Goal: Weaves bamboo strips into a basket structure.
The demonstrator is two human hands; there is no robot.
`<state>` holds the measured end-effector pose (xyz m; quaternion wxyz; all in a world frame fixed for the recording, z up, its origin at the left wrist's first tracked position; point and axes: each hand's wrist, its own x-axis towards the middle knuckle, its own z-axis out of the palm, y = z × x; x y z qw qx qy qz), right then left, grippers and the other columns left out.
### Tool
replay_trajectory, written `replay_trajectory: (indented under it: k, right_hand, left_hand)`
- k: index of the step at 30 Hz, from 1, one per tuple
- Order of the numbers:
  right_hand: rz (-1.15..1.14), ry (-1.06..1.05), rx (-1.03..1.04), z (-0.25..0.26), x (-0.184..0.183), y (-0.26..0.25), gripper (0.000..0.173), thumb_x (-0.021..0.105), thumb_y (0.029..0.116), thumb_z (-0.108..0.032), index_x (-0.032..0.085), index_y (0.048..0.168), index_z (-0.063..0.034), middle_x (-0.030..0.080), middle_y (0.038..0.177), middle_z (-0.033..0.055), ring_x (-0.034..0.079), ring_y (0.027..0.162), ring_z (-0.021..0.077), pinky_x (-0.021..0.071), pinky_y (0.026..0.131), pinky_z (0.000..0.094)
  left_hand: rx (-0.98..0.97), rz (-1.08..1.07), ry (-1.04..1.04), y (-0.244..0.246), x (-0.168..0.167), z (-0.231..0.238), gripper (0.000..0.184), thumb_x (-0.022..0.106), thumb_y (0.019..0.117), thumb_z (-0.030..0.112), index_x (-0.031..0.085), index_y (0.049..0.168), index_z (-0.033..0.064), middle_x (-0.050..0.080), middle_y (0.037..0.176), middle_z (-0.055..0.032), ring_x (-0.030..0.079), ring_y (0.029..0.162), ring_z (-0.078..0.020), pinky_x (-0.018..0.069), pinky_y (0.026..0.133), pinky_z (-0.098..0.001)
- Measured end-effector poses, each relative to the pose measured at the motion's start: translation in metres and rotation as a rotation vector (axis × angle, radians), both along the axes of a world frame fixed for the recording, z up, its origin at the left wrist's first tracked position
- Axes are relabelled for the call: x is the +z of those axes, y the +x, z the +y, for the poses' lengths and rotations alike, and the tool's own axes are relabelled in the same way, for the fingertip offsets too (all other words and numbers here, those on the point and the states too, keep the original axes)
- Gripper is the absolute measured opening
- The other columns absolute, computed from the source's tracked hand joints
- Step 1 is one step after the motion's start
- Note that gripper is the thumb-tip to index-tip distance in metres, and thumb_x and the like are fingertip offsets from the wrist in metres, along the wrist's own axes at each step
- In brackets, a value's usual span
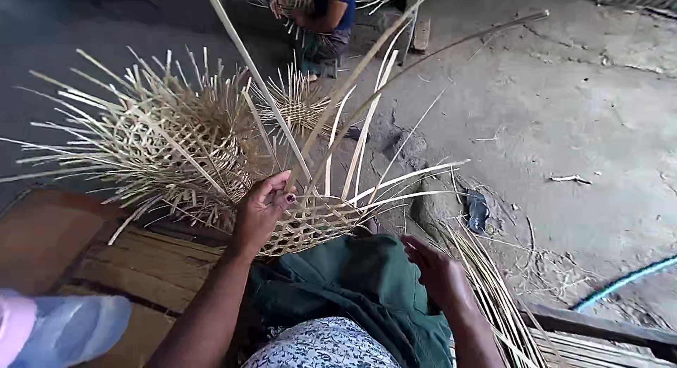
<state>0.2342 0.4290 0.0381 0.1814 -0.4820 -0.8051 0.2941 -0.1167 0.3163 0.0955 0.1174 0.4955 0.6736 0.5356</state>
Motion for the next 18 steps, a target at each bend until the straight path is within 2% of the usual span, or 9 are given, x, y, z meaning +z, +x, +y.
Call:
replay_trajectory:
  k: [2,4,5,7,9,11,14,16,18]
  right_hand:
    - [-0.012,0.113,0.081,-0.005,0.039,0.005,0.024,0.060,0.1020,-0.021,0.076,0.119,-0.0168,0.076,0.087,0.0063,0.073,0.068,0.0242,0.0604,0.061,0.0531]
    - [-0.055,0.193,0.155,-0.008,0.078,0.011,0.020,0.061,0.1001,-0.018,0.078,0.110,-0.0155,0.077,0.090,0.0051,0.074,0.072,0.0221,0.0614,0.065,0.0510]
    - [-0.038,0.258,0.198,-0.009,0.096,0.011,0.020,0.060,0.0990,-0.020,0.078,0.107,-0.0165,0.075,0.094,0.0028,0.071,0.074,0.0172,0.0609,0.066,0.0437]
    - [0.033,0.383,0.251,-0.015,0.129,-0.001,0.023,0.055,0.0997,-0.021,0.076,0.104,-0.0142,0.071,0.093,0.0046,0.065,0.071,0.0131,0.0555,0.060,0.0346]
    - [0.114,0.506,0.268,-0.022,0.150,-0.025,0.028,0.051,0.1014,-0.024,0.075,0.112,-0.0139,0.068,0.087,0.0058,0.059,0.064,0.0123,0.0496,0.054,0.0316]
    - [0.166,0.660,0.240,-0.023,0.157,-0.058,0.031,0.053,0.1033,-0.027,0.078,0.117,-0.0163,0.068,0.081,0.0074,0.060,0.060,0.0163,0.0475,0.050,0.0346]
    - [0.125,0.787,0.174,-0.016,0.148,-0.104,0.026,0.056,0.0986,-0.016,0.078,0.111,-0.0117,0.067,0.078,0.0128,0.064,0.058,0.0268,0.0498,0.048,0.0439]
    - [0.080,0.715,0.227,-0.009,0.139,-0.121,0.025,0.055,0.0962,-0.011,0.075,0.110,-0.0079,0.070,0.084,0.0141,0.067,0.062,0.0298,0.0530,0.051,0.0482]
    - [0.067,0.475,0.395,-0.002,0.136,-0.129,0.031,0.054,0.0988,-0.011,0.074,0.121,-0.0107,0.073,0.094,0.0118,0.069,0.068,0.0266,0.0565,0.061,0.0498]
  left_hand:
    - [0.010,-0.011,-0.014,-0.001,0.000,0.001,0.040,0.071,0.0946,0.015,0.066,0.133,0.0092,0.074,0.113,-0.0034,0.070,0.105,-0.0115,0.0577,0.095,-0.0351]
    - [0.002,-0.018,-0.006,0.001,0.001,0.002,0.038,0.072,0.0940,0.015,0.068,0.132,0.0113,0.073,0.113,-0.0029,0.069,0.105,-0.0107,0.0575,0.095,-0.0343]
    - [-0.003,-0.021,-0.001,0.002,0.001,0.002,0.038,0.072,0.0934,0.015,0.068,0.131,0.0115,0.073,0.114,-0.0030,0.069,0.106,-0.0107,0.0569,0.096,-0.0342]
    - [-0.008,-0.010,-0.005,0.008,0.002,0.000,0.036,0.072,0.0930,0.016,0.070,0.128,0.0118,0.072,0.115,-0.0033,0.068,0.105,-0.0104,0.0567,0.095,-0.0331]
    - [-0.018,0.036,-0.011,0.016,0.004,-0.003,0.035,0.072,0.0934,0.017,0.071,0.128,0.0116,0.072,0.112,-0.0043,0.068,0.102,-0.0097,0.0564,0.093,-0.0306]
    - [-0.030,0.064,-0.011,0.024,0.006,-0.006,0.038,0.072,0.0937,0.019,0.070,0.131,0.0122,0.072,0.109,-0.0050,0.068,0.098,-0.0093,0.0570,0.090,-0.0276]
    - [-0.069,0.084,-0.036,0.033,0.009,-0.013,0.053,0.071,0.0943,0.023,0.059,0.145,0.0141,0.072,0.109,-0.0054,0.068,0.095,-0.0107,0.0563,0.086,-0.0281]
    - [-0.091,0.096,-0.036,0.036,0.010,-0.020,0.060,0.070,0.0946,0.024,0.052,0.151,0.0121,0.072,0.110,-0.0064,0.067,0.092,-0.0111,0.0564,0.085,-0.0282]
    - [-0.101,0.101,-0.016,0.036,0.009,-0.024,0.064,0.071,0.0943,0.024,0.049,0.153,0.0090,0.072,0.108,-0.0062,0.067,0.090,-0.0106,0.0565,0.084,-0.0275]
